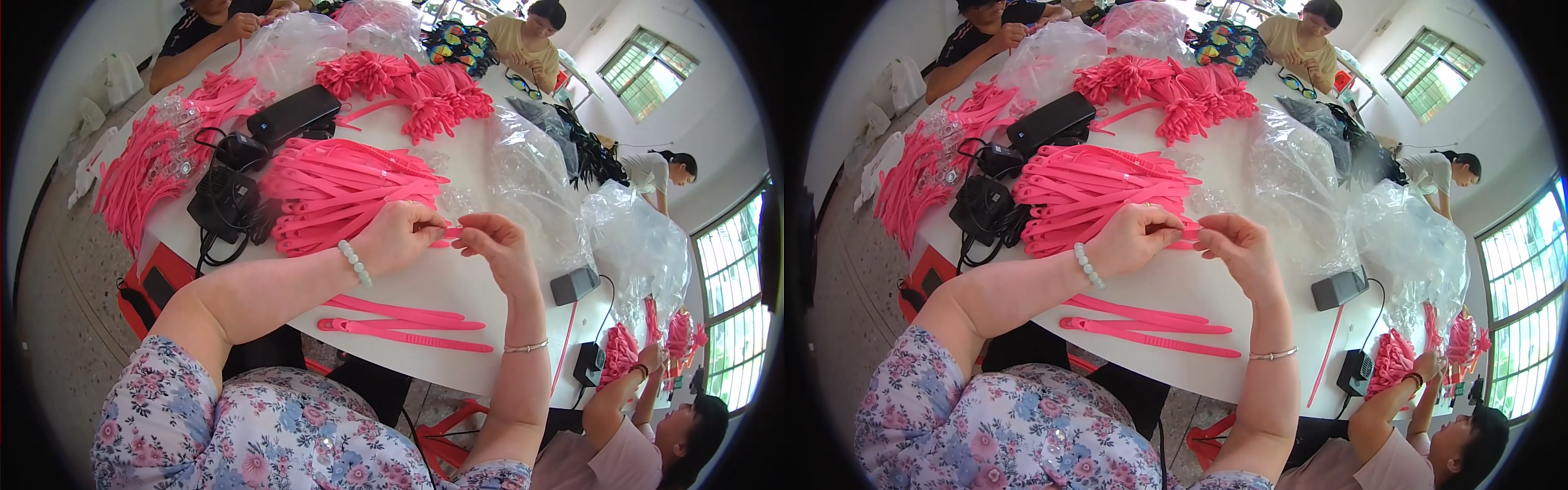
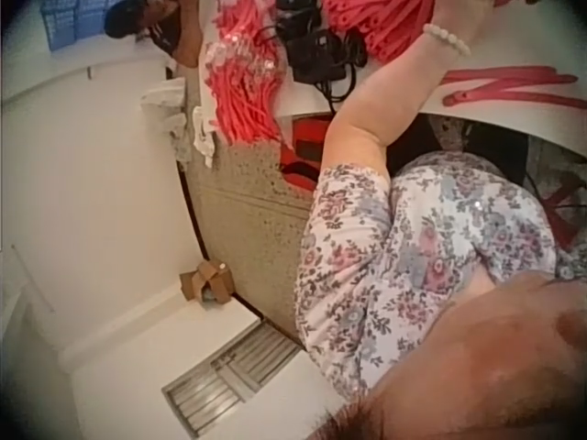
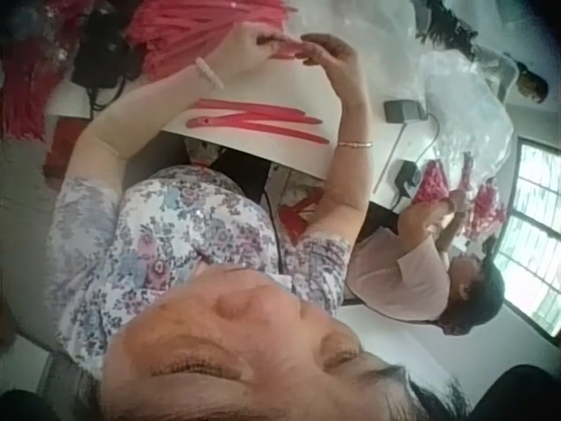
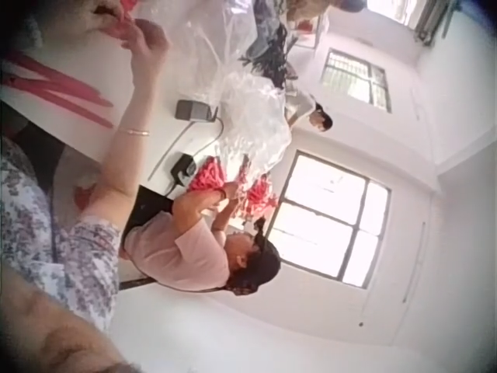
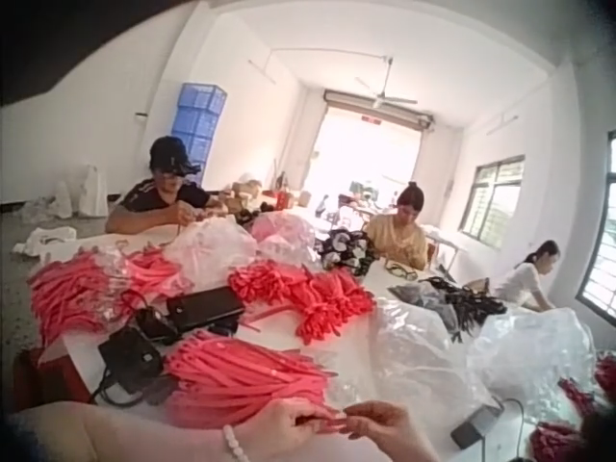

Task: Manually sorting and assembling small pink plastic components at a factory workstation.

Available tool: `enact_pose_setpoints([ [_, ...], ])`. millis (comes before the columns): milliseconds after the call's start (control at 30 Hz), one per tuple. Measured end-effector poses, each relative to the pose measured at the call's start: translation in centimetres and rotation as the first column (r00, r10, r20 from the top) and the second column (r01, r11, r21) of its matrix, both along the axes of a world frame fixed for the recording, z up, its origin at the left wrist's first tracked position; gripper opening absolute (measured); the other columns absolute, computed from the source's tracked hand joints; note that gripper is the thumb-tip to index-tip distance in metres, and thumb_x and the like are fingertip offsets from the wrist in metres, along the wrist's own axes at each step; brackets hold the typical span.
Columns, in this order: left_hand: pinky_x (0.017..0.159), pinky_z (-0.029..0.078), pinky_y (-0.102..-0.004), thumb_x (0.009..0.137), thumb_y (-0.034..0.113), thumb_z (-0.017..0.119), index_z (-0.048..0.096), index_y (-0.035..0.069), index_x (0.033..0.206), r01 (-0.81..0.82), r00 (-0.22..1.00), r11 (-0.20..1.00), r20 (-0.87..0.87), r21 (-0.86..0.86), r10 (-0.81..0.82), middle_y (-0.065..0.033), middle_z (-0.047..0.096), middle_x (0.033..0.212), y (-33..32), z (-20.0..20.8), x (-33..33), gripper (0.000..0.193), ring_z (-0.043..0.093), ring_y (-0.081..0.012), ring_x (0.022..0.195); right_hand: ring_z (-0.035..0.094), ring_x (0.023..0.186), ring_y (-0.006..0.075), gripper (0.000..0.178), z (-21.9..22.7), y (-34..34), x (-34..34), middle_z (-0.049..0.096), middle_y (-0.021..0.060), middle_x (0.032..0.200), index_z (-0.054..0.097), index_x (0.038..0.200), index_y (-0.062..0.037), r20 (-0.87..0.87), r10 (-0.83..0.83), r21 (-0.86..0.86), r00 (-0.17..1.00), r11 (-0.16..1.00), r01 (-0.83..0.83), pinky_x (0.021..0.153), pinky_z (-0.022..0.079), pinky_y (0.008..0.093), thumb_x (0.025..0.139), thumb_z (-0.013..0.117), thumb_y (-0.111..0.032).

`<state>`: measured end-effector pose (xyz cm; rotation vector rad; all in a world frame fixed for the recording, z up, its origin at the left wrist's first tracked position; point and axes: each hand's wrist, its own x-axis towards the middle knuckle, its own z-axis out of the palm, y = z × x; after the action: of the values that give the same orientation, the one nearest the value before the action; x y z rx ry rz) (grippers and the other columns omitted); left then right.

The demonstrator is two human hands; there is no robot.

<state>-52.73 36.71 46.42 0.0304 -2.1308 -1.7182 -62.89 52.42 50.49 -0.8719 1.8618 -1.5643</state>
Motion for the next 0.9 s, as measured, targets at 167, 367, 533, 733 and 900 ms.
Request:
enact_pose_setpoints([
  [167,0.058,0.045,-0.0214,0.08,0.002,0.062,0.064,-0.002,0.092,-0.016,0.999,1.0,-0.037,0.013,0.016,-0.0061,0.062,0.075,0.1,-0.3,-0.1,0.012,0.055,-0.0071,0.066,0.058,0.065,0.0097,0.012,0.3,0.5,-0.3,0.061,0.0047,0.075,0.059,0.086,0.0028,-0.163,-0.048,0.107,0.985,0.992,0.066,0.057,0.043,0.0212,0.085,0.058,-0.009],
  [367,0.057,0.047,-0.0248,0.073,0.006,0.069,0.064,0.003,0.094,-0.157,0.957,0.96,-0.275,-0.231,0.091,-0.0085,0.063,0.073,0.8,1.3,0.8,0.022,0.058,-0.0123,0.063,0.05,0.06,0.0058,0.011,0.8,-0.5,1.6,0.054,-0.0007,0.067,0.056,0.079,0.0012,-0.133,-0.05,0.096,0.99,0.993,0.063,0.054,0.039,0.02,0.085,0.055,-0.008],
  [533,0.057,0.049,-0.0292,0.067,0.006,0.071,0.063,0.003,0.087,-0.315,0.882,0.851,-0.46,-0.42,0.099,-0.0084,0.062,0.067,1.0,1.5,1.1,0.021,0.06,-0.0212,0.061,0.049,0.056,0.0067,0.009,1.5,-0.5,2.6,0.052,0.001,0.063,0.055,0.076,0.0015,-0.374,-0.089,0.059,0.923,0.991,0.119,0.05,0.039,0.0215,0.081,0.057,-0.006],
  [733,0.057,0.049,-0.0336,0.069,0.012,0.068,0.062,0.004,0.078,-0.325,0.899,0.834,-0.419,-0.447,0.126,-0.0076,0.061,0.064,0.6,1.4,1.0,0.013,0.06,-0.0231,0.059,0.051,0.051,0.0127,0.008,1.3,0.1,1.3,0.053,0.0073,0.062,0.053,0.07,0.0009,-0.863,-0.237,-0.099,0.446,0.945,0.311,0.049,0.04,0.0237,0.076,0.057,-0.003],
  [900,0.058,0.048,-0.0318,0.067,0.008,0.069,0.063,0.001,0.079,-0.225,0.953,0.836,-0.293,-0.501,0.081,-0.0113,0.062,0.069,0.6,1.4,1.0,0.015,0.061,-0.0237,0.062,0.052,0.052,0.0117,0.008,0.3,0.9,-0.4,0.054,0.0056,0.063,0.054,0.071,0.0009,-0.926,-0.243,-0.113,0.289,0.908,0.404,0.049,0.04,0.024,0.077,0.057,-0.002],
])
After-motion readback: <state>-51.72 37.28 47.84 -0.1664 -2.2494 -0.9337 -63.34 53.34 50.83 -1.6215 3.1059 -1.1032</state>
